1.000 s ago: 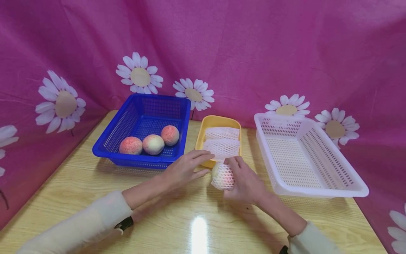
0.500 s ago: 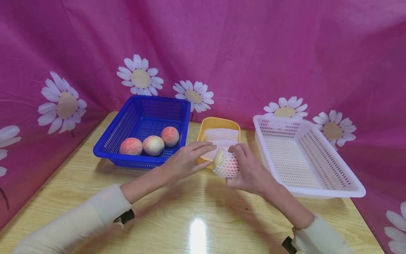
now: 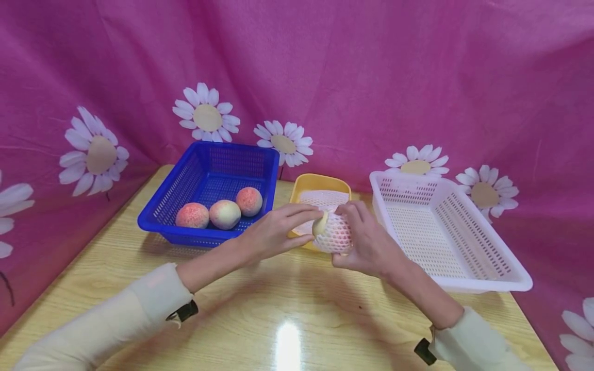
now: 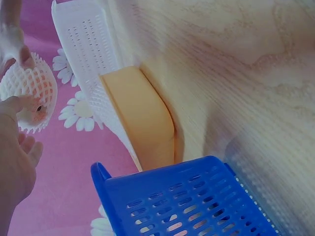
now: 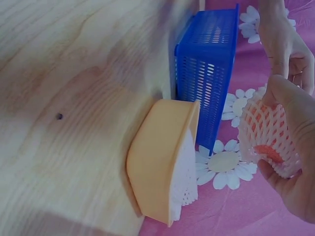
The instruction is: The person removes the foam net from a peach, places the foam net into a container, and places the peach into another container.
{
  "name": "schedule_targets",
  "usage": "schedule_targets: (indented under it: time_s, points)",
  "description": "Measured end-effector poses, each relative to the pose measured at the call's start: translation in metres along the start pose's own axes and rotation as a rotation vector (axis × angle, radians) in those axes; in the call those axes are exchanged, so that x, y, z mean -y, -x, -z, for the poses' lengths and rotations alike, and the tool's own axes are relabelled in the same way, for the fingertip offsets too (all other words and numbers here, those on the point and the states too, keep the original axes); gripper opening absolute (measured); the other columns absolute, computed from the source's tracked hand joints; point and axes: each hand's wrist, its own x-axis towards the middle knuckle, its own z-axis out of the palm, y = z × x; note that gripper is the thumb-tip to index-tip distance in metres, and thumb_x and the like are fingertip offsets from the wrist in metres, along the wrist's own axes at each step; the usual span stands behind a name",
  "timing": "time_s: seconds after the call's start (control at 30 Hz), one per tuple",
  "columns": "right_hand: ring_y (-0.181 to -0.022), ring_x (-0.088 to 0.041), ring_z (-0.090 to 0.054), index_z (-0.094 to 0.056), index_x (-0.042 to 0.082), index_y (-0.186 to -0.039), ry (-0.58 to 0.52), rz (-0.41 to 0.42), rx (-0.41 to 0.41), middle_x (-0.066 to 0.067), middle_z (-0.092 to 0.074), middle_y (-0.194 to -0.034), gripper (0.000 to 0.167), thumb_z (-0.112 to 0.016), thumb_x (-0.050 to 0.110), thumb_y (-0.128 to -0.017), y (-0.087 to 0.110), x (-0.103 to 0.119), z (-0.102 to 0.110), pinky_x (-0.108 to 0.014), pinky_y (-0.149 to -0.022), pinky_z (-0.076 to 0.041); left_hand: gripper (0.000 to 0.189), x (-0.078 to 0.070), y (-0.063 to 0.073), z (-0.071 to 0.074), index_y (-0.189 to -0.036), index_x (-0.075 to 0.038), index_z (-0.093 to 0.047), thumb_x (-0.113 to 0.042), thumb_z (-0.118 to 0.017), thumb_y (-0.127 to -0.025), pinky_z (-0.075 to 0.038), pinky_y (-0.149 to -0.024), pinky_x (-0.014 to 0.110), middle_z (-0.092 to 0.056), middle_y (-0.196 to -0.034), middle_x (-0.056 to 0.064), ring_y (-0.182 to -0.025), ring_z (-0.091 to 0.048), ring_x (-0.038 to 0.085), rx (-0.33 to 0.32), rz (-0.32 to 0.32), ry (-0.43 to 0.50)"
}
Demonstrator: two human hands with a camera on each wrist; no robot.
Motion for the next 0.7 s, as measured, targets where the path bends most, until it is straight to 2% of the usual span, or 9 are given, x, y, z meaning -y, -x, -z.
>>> schedule_targets:
  time_s: [0.47,0.7]
  points:
    - [-0.091,-0.023,-0.053,-0.044,0.004,-0.119,-0.027,0.047,-0.020,-0.014,-0.050,-0.111,0.076,-0.081,0.020,-0.054,-0.008,-0.002,0.006,-0.037,-0.073,-0.053,0.054,0.000,-0.008,-0.001,-0.131,0.001,-0.060,-0.011,-0.082,-0.083,-0.044,-0.104,0.029,-0.058,-0.134,0.016,-0.125,-0.055,0.026,0.030,-0.007,0.064]
    - [-0.092,-0.023,-0.053,-0.043,0.004,-0.119,-0.029,0.036,-0.018,-0.014,-0.050,-0.112,0.077,-0.081,0.020,-0.054,-0.009,-0.003,0.005,-0.037,-0.073,-0.053,0.058,0.001,-0.012,-0.006,-0.131,0.000,-0.058,-0.007,-0.081,-0.079,-0.046,-0.102,0.030,-0.054,-0.136,0.017,-0.125,-0.054,0.028,0.024,0.023,0.131]
